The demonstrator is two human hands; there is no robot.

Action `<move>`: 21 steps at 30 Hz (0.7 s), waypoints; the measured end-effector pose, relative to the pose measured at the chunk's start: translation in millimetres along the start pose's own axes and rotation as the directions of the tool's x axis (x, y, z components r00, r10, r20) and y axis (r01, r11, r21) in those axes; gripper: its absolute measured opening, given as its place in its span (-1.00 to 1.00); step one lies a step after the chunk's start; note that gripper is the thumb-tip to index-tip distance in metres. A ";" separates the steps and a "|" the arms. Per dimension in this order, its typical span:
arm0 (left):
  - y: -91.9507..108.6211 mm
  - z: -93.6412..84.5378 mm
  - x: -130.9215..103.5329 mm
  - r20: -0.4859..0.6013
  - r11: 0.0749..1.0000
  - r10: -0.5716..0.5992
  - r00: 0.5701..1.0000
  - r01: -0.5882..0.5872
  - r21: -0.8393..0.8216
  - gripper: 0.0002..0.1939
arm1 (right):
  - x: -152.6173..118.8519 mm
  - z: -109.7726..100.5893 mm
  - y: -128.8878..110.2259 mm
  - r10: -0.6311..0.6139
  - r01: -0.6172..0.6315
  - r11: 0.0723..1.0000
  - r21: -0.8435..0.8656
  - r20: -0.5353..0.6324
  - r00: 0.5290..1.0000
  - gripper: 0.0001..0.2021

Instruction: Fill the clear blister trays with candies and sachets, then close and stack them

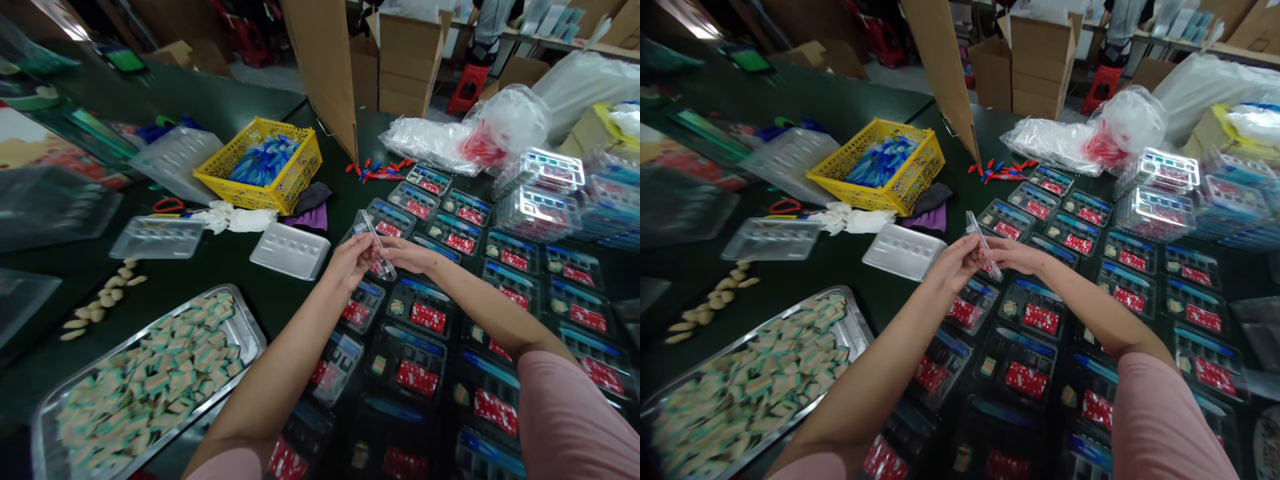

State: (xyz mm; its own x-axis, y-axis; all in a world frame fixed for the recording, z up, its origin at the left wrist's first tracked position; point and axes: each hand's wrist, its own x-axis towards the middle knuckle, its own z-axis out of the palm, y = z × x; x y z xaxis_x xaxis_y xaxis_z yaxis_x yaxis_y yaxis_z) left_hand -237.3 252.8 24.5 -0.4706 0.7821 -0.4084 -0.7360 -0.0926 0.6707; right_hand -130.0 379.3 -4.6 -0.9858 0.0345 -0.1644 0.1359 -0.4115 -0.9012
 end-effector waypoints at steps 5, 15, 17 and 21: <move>0.9 -0.3 -0.1 0.012 1.000 -0.003 1.000 0.003 0.000 -0.87 | 0.1 -0.2 0.7 -0.012 0.012 1.000 0.020 0.018 1.000 -0.40; 0.9 0.8 0.0 -0.012 1.000 -0.002 1.000 0.002 -0.003 -0.86 | -1.6 1.0 0.6 -0.014 0.013 0.999 0.030 0.015 1.000 -0.40; 1.2 1.5 -0.2 -0.013 1.000 -0.004 1.000 0.004 0.005 -0.84 | -1.8 0.0 2.6 -0.021 0.020 0.998 0.054 0.012 1.000 -0.41; -0.1 2.1 -0.6 -0.014 0.998 0.058 0.998 -0.058 0.019 -0.82 | -0.5 -0.2 11.7 -0.042 0.044 0.993 0.107 -0.023 0.999 -0.46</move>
State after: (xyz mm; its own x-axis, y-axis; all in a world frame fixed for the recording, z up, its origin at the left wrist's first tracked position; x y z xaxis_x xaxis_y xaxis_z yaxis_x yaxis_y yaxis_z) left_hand -235.9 253.7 26.0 -0.5193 0.7667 -0.3776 -0.6980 -0.1255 0.7050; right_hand -127.9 374.7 -15.1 -0.9882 0.0723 -0.1353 0.0807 -0.5050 -0.8593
